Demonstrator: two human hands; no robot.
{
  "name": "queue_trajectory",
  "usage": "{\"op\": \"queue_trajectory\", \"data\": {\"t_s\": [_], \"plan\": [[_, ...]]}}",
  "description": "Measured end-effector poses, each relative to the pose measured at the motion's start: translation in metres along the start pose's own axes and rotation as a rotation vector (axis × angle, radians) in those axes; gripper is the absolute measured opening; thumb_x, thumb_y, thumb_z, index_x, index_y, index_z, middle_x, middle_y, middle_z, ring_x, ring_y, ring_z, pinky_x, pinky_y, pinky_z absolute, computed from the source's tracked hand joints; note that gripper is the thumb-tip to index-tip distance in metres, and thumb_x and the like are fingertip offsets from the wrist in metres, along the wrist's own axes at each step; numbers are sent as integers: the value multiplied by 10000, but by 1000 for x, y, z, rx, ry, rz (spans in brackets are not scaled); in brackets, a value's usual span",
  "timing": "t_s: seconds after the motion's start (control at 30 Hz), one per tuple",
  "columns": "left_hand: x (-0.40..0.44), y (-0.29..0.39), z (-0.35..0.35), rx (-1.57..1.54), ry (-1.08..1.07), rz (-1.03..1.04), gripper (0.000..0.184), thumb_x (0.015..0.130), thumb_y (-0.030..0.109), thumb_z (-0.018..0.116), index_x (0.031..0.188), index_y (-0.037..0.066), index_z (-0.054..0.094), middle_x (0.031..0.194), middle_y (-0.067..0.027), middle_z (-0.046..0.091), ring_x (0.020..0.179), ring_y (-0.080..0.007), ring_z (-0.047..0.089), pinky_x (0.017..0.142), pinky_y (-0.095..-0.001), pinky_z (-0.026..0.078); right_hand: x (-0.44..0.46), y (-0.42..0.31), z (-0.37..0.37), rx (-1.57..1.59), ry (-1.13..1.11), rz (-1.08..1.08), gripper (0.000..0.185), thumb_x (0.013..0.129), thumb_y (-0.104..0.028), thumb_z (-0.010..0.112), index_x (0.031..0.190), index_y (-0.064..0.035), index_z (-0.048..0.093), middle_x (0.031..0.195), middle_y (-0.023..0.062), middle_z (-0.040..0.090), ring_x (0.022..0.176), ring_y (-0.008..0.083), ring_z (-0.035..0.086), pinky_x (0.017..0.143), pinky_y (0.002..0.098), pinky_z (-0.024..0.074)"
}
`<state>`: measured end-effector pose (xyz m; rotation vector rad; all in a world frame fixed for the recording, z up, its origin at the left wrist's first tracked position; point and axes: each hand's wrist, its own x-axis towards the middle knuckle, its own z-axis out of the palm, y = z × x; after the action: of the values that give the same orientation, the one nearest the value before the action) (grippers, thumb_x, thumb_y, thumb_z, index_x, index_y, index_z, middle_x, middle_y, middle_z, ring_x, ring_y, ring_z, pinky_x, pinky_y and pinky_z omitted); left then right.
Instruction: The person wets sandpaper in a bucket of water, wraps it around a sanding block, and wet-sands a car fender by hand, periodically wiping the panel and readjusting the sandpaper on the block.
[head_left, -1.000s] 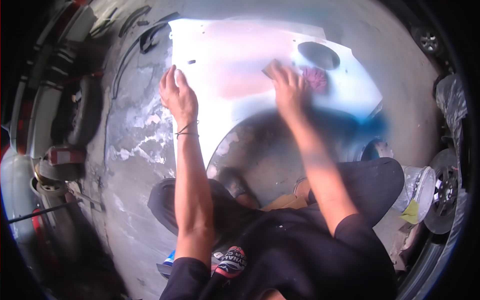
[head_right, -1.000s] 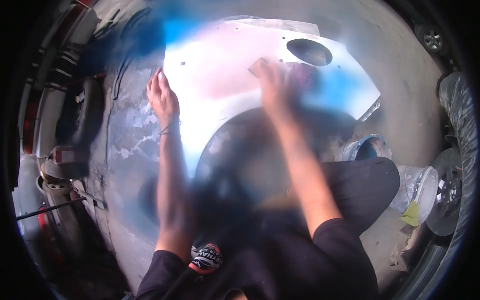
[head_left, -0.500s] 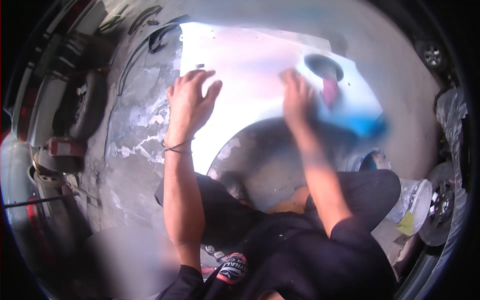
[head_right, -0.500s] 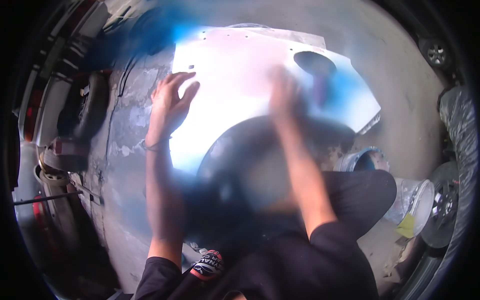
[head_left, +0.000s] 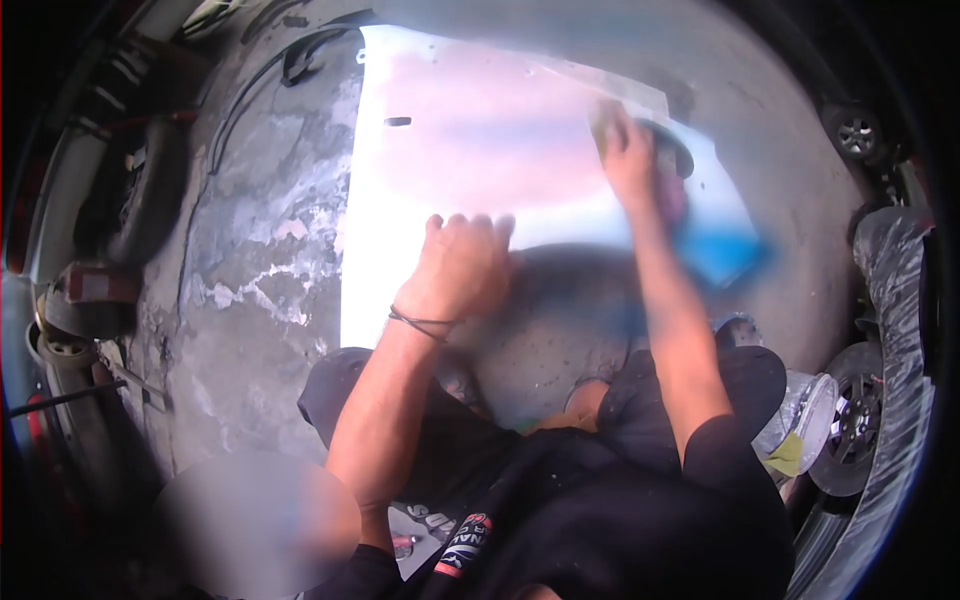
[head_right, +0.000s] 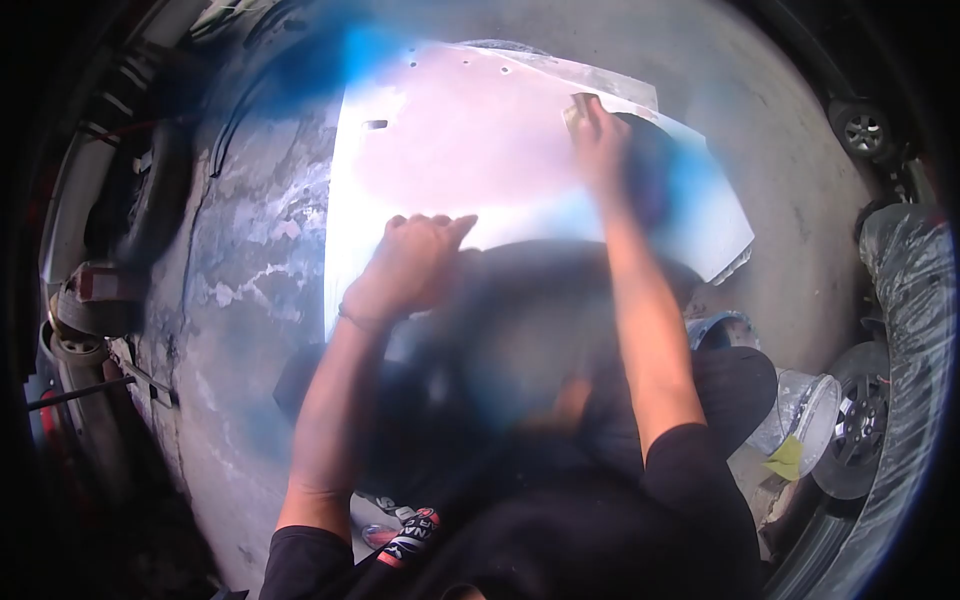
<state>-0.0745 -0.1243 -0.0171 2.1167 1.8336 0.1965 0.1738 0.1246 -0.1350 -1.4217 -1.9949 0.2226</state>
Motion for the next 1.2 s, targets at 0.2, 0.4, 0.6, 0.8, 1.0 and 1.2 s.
{"op": "queue_trajectory", "data": {"t_s": [0.2, 0.4, 0.6, 0.8, 1.0, 1.2], "plan": [[67, -18, 17, -412, 280, -165, 437, 1121, 308, 585, 1471, 54, 646, 1285, -228, 761, 1201, -390, 729, 1054, -511, 546, 1, -45, -109, 705, -77, 149, 514, 1161, -361, 588, 1581, -64, 589, 1279, 144, 778, 1197, 254, 740, 1078, 362, 558], [95, 71, 22, -1655, 297, -50, 618, 1194, 444, 452, 1664, 43, 475, 1573, -155, 608, 1389, -263, 607, 1147, -392, 492, -17, -99, -196, 1261, -551, 468, 485, 1160, -363, 589, 1539, -61, 564, 1289, 87, 720, 1188, 97, 669, 973, 270, 540], [90, 123, 53, -2062, 304, -35, 674, 1199, 485, 418, 1741, 98, 313, 1668, -120, 479, 1484, -257, 505, 1168, -387, 452, -53, -95, -176, 682, -547, 64, 463, 1105, -273, 693, 1499, -46, 609, 1411, 62, 694, 1265, 145, 644, 1066, 322, 519], [78, 102, 73, -1939, 390, -128, 632, 1183, 520, 499, 1671, 126, 427, 1531, -114, 597, 1362, -236, 603, 1059, -387, 526, -71, -109, -149, 687, -502, 98, 434, 1060, -251, 755, 1417, -15, 683, 1457, 111, 704, 1302, 184, 657, 1099, 346, 518], [54, 84, 47, -1784, 282, -88, 894, 1162, 671, 360, 1781, 63, 142, 1689, -174, 423, 1528, -290, 450, 1239, -428, 416, -65, -107, -144, 660, -562, -73, 381, 1000, -232, 790, 1330, -64, 702, 1336, 127, 722, 1240, 257, 699, 1042, 380, 566], [40, 41, 31, -2300, -265, -394, 868, 1117, 735, 414, 1654, 55, 461, 1527, -151, 607, 1339, -286, 630, 1100, -458, 526, -59, -89, -137, 508, -493, -672, 297, 920, -70, 731, 1216, -66, 706, 1406, 137, 685, 1343, 360, 651, 1163, 460, 524]]}}
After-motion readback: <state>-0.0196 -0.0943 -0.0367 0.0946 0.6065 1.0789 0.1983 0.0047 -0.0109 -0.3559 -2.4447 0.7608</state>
